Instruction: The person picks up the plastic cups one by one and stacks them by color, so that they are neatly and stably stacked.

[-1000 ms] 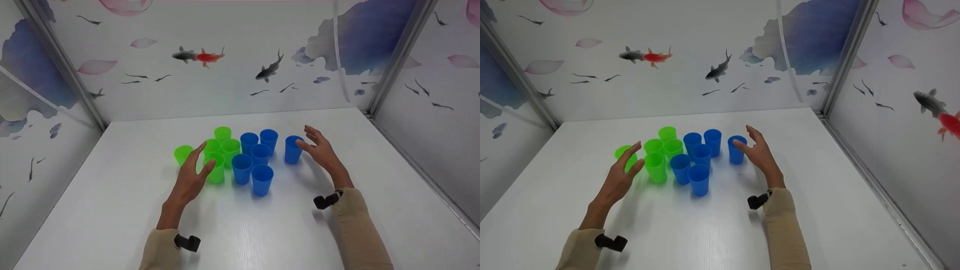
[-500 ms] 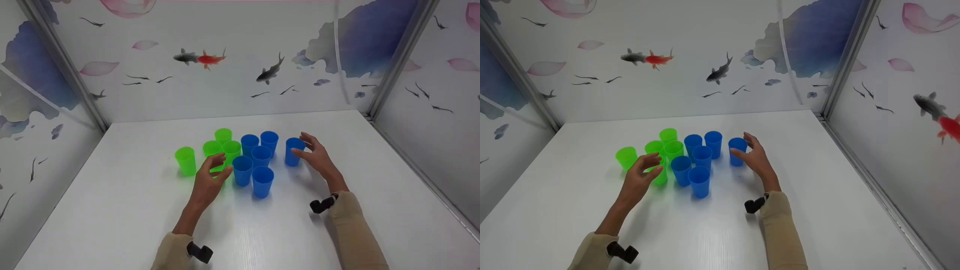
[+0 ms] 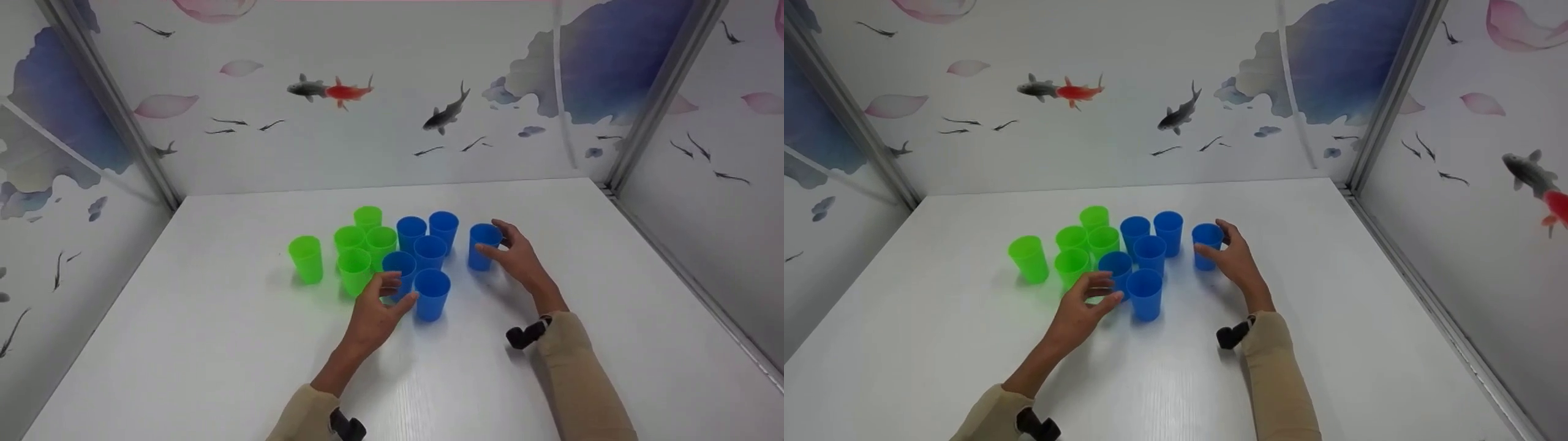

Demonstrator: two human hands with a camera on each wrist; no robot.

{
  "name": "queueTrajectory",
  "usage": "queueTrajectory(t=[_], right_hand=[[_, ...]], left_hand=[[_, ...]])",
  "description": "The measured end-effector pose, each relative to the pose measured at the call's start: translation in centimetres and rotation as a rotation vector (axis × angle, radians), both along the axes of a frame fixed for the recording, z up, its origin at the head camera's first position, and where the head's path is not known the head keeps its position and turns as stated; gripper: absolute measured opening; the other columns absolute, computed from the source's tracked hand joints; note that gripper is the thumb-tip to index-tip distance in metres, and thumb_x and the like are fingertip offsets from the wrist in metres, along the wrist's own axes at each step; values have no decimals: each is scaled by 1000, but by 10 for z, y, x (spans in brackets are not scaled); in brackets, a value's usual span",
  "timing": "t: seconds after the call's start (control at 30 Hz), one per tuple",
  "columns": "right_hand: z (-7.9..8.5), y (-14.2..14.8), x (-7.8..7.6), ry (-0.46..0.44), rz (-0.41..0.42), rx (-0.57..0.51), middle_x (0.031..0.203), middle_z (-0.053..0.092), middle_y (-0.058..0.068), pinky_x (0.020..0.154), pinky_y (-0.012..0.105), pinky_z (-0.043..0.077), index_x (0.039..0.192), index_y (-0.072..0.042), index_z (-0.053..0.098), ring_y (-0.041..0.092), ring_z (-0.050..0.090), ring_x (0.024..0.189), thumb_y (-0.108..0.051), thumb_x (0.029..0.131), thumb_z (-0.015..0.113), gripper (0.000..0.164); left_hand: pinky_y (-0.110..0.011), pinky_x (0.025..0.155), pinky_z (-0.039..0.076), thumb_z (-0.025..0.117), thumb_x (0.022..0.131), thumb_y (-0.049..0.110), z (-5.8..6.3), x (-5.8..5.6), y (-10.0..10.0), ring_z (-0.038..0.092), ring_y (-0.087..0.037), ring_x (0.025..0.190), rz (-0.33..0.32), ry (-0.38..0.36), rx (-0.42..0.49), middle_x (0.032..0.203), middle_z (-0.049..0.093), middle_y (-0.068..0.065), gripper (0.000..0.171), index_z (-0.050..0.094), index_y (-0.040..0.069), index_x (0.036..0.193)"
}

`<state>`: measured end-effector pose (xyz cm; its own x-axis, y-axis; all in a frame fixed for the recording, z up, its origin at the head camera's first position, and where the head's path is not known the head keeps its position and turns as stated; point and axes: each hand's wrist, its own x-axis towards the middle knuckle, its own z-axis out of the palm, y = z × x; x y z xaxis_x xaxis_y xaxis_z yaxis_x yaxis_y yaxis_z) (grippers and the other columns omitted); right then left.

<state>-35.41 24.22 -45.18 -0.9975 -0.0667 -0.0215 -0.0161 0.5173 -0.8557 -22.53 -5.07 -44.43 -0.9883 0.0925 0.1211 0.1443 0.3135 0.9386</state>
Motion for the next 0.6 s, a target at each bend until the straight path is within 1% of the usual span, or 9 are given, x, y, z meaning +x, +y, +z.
queueTrajectory(t=[0.13,0.27,0.37,0.5,0.6], right_hand=[[0,-2,-2,-10,-16,-12,164,27,19,120,57,31,159,-14,23,41,29,151,-53,91,67,90],[-3,-1,-2,-24,6,-33,164,27,19,120,57,31,159,-14,23,40,30,151,-54,91,67,91],[-4,1,-2,-28,6,-38,164,27,20,121,56,31,160,-15,22,40,30,150,-55,91,66,91],[-4,2,-3,-24,-11,-41,164,27,20,120,57,31,159,-15,22,41,30,150,-55,92,66,90],[-5,1,-3,-44,-4,-49,165,25,20,120,55,33,160,-16,21,40,30,150,-55,92,66,91]], left_hand=[[-47,109,49,68,93,44,-5,0,5,52,-30,133,-25,-45,-3,142,56,-11,62,47,10,141],[-50,110,47,69,93,43,-8,1,10,53,-31,133,-29,-62,-30,142,56,-14,65,44,9,143],[-50,109,49,69,93,44,-10,0,15,54,-32,132,-34,-75,-58,141,57,-15,67,42,10,144],[-50,107,50,70,91,47,-7,-2,23,54,-34,133,-25,-89,-83,142,56,-17,71,40,12,145],[-51,107,50,71,90,47,-6,-2,27,53,-36,134,-9,-99,-90,143,55,-19,73,39,11,145]])
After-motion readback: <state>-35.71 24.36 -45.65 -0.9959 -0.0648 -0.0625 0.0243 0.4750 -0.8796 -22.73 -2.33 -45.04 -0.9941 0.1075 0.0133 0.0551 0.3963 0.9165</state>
